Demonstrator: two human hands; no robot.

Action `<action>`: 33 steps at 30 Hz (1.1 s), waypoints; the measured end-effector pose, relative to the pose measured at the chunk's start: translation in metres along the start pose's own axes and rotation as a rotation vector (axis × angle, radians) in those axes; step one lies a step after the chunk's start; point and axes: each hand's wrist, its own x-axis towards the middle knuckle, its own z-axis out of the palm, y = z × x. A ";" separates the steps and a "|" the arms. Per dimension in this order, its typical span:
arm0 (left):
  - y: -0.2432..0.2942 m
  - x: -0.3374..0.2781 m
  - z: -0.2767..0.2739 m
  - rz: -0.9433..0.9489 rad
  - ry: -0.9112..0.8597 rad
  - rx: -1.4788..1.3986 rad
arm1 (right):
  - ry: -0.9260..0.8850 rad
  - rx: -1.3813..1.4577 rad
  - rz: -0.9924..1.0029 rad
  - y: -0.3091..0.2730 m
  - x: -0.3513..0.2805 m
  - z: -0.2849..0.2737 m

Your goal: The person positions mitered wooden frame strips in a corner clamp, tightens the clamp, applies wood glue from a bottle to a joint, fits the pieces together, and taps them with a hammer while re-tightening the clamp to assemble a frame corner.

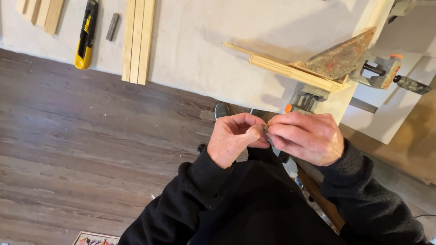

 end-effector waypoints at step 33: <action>0.043 0.034 -0.008 0.884 0.316 1.309 | 0.362 1.869 1.051 0.005 -0.039 0.015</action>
